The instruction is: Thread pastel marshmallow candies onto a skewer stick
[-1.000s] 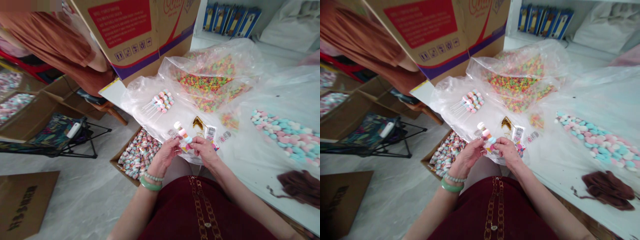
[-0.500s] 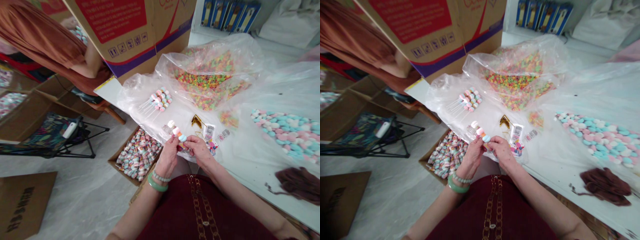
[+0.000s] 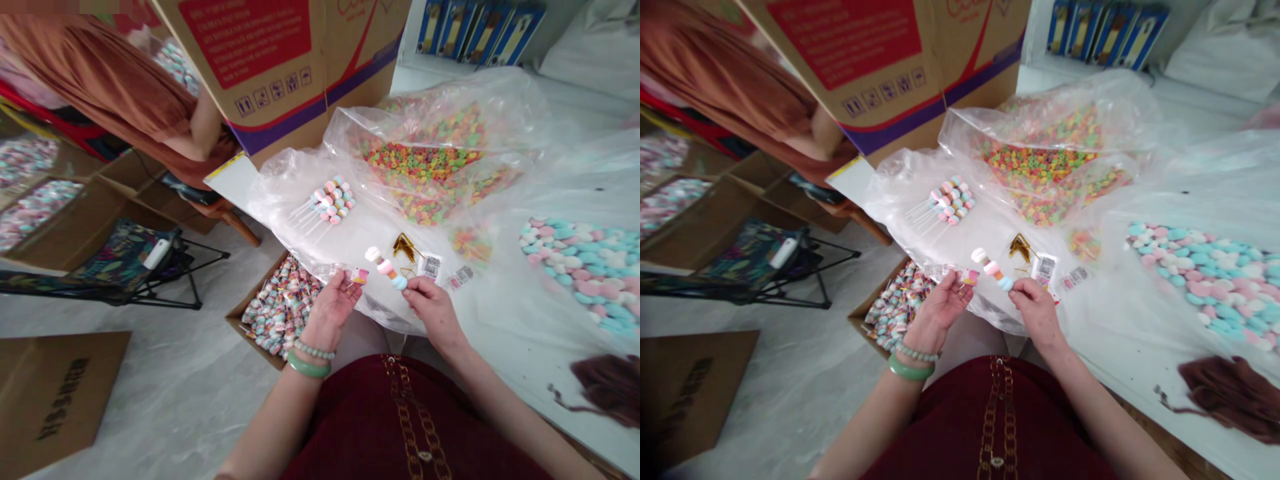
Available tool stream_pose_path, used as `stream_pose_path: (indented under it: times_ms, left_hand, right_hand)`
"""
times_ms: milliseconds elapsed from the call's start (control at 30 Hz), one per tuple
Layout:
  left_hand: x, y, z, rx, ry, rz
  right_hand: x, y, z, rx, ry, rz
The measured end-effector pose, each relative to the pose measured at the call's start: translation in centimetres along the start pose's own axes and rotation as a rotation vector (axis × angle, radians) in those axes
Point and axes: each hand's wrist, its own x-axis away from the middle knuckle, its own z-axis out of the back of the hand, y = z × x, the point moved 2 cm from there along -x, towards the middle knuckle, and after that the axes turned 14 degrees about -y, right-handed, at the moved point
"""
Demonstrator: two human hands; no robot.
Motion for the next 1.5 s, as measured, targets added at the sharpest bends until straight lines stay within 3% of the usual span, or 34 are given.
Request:
stream_pose_path:
  times_ms: [133,267,600,867,1133,1333,1500]
  left_hand:
    - [0.2,1.2,0.1,0.112,-0.018,0.031]
    - [0.5,1.7,-0.2,0.139,-0.043,0.039]
    - [1.4,1.5,-0.6,0.015,-0.228,0.017]
    - [1.2,1.2,-0.8,0.05,-0.095,0.011]
    - [1.0,1.3,-0.4,0.105,-0.057,0.089]
    - [0.8,1.0,-0.5,0.117,-0.06,0.104]
    - [0.3,1.3,0.0,-0.003,-0.179,-0.068]
  right_hand:
    - [1.4,-0.3,0.4,0.308,0.051,0.197]
    - [1.6,-0.2,-0.1,0.44,0.057,0.279]
    - [1.8,-0.4,-0.2,0.616,0.129,0.357]
    - [1.9,-0.5,-0.5,0.673,0.159,0.4]
    - [1.6,-0.5,-0.2,0.691,0.167,0.391]
    - [2.1,-0.1,-0.5,0.862,0.16,0.421]
    - [2.4,-0.2,-0.4,0.884,0.095,0.477]
